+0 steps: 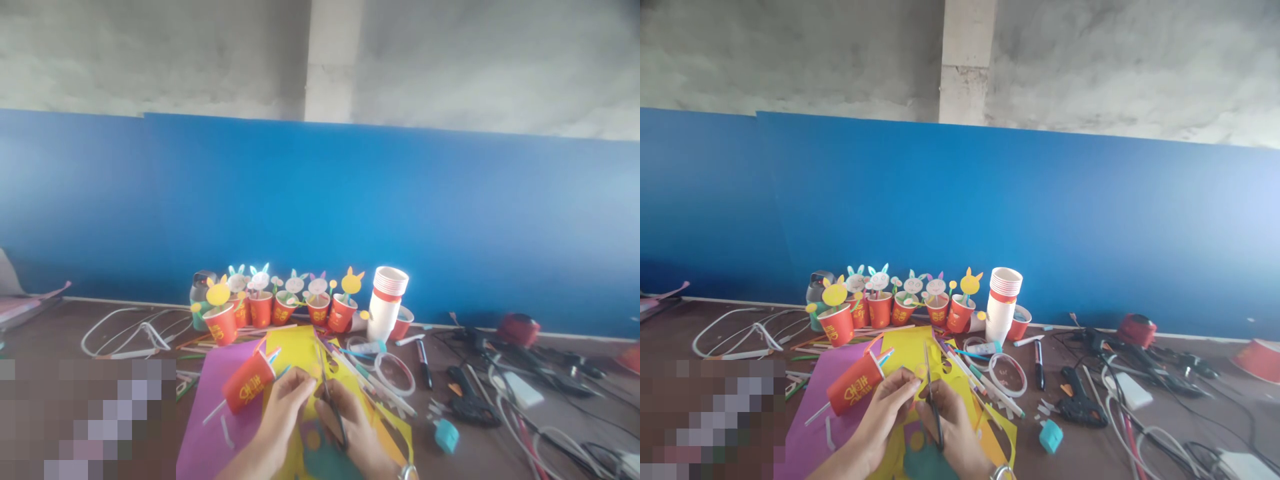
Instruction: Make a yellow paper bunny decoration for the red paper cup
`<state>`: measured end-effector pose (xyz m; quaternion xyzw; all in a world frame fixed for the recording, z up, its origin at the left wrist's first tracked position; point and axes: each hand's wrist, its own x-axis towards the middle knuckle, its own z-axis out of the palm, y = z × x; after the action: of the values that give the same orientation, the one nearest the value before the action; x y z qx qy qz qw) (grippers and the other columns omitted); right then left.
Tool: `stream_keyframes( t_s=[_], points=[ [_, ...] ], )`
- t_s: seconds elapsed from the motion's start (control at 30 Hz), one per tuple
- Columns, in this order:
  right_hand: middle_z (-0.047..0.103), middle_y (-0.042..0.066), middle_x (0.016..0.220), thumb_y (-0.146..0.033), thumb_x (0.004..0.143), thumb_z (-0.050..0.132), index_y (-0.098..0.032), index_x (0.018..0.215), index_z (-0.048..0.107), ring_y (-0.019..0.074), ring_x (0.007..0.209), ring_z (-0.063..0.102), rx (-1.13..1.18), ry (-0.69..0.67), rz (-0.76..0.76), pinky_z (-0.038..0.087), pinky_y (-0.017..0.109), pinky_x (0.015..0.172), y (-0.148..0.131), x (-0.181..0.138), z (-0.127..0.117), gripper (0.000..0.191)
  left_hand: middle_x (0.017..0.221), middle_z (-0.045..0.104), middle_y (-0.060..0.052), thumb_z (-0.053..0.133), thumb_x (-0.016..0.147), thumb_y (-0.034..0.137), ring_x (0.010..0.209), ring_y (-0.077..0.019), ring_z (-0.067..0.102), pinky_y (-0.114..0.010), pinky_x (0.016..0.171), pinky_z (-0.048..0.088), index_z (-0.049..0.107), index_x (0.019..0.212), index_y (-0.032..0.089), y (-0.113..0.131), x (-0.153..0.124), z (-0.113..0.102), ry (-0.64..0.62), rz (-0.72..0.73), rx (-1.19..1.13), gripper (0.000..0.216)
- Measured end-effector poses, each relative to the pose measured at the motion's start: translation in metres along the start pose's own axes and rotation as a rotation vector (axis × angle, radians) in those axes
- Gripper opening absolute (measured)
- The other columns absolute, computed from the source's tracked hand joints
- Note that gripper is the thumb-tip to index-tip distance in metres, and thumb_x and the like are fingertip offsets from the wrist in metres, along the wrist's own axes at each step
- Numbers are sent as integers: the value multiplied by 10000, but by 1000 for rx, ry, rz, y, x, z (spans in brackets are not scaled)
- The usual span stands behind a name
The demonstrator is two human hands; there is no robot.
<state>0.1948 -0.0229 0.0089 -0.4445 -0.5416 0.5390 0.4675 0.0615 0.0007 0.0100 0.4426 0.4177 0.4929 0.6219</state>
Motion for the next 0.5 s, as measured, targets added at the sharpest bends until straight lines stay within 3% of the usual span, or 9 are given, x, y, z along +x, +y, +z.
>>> stream_keyframes(
  t_s=[0.5],
  points=[
    [375, -90, 540, -458, 723, 700, -204, 756, 507, 71, 450, 300, -20, 4, -14, 229, 216, 445, 5, 1, -4, 320, 533, 407, 79, 703, 704, 396, 517, -78, 336, -204, 534, 262, 529, 643, 176, 6, 2, -3, -25, 12, -10, 286]
  ],
)
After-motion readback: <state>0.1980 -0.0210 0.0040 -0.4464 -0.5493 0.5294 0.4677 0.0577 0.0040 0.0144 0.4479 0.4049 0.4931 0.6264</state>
